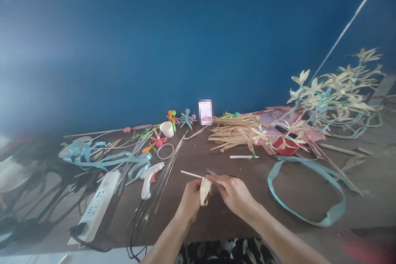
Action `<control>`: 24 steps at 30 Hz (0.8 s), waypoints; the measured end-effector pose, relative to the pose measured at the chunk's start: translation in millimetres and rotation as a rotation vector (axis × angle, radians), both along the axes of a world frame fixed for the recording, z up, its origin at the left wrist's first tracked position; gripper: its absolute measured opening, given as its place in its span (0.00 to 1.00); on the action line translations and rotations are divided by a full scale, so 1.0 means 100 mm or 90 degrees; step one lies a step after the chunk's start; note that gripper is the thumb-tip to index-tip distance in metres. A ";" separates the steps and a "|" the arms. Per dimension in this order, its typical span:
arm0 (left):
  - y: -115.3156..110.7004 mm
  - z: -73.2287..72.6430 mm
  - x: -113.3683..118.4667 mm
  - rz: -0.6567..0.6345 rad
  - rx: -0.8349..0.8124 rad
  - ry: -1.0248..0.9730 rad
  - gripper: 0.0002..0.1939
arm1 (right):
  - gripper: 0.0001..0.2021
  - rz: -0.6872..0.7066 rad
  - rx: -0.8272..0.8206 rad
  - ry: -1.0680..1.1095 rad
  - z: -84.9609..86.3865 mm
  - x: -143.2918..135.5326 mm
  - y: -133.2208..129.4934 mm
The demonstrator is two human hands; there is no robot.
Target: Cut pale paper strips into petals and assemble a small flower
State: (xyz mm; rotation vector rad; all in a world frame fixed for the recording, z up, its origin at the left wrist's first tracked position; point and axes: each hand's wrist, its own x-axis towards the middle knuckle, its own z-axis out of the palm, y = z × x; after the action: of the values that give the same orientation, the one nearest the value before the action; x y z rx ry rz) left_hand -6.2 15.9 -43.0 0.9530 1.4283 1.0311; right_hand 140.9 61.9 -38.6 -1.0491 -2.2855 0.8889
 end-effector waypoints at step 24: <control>-0.34 -0.13 0.01 0.088 -0.151 -0.198 0.12 | 0.21 -0.247 0.224 -0.280 0.05 0.07 0.71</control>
State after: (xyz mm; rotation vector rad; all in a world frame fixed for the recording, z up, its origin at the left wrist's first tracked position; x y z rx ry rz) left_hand -5.4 -17.8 -56.0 0.5040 1.3315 1.0320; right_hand 147.5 132.9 -33.7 -1.5575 -2.3261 0.0985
